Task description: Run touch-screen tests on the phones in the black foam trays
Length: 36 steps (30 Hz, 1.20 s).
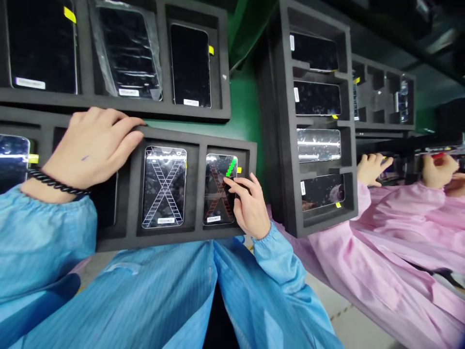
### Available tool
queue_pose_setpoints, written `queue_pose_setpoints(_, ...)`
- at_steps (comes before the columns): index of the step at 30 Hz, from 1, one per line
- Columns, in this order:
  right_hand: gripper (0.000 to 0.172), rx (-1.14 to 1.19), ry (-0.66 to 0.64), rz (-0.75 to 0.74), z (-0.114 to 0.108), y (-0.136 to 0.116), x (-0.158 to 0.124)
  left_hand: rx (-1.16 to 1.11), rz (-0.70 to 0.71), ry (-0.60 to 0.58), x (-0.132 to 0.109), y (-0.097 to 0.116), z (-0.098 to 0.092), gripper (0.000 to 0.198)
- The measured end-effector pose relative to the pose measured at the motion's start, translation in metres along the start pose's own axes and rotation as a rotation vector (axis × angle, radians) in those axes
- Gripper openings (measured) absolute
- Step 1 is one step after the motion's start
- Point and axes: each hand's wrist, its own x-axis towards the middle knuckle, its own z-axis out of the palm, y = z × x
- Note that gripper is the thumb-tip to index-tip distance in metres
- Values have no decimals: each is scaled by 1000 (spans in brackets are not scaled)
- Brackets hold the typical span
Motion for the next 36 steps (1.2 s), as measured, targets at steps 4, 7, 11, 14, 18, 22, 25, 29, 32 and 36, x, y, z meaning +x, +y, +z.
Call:
queue_pose_setpoints(4,52,27,-45,-37,2,-10,-12,-36,-22,-1,-1,1,0,75)
queue_pose_setpoints(7,47,23,-77,-76,3,-18,-21,-63,-29,-2,-2,3,-2,77)
queue_pose_setpoints(11,40,39,-109,-128,5,-31,-31,-94,-38,-14,-3,5,-6,78)
queue_pose_setpoints(14,36,70,-111,-173,8,-40,-37,-116,-37,-13,-2,6,-8,79)
queue_pose_setpoints(18,36,85,-110,-195,11,-46,-42,-108,-43,-11,-2,8,-8,79)
queue_pose_setpoints(22,34,92,-123,-197,8,-46,-39,-99,-40,-25,-3,7,-7,79)
queue_pose_setpoints(25,34,101,-149,-219,5,-45,-36,-115,-27,-26,-3,6,-7,76)
queue_pose_setpoints(29,35,118,-180,-262,3,-45,-35,-142,2,-1,-2,6,-6,76)
queue_pose_setpoints(32,36,146,-194,-264,1,-44,-37,-154,-2,-4,-2,8,-7,77)
queue_pose_setpoints(36,35,190,-160,-221,-6,-35,-26,-158,-5,-2,-3,9,-8,75)
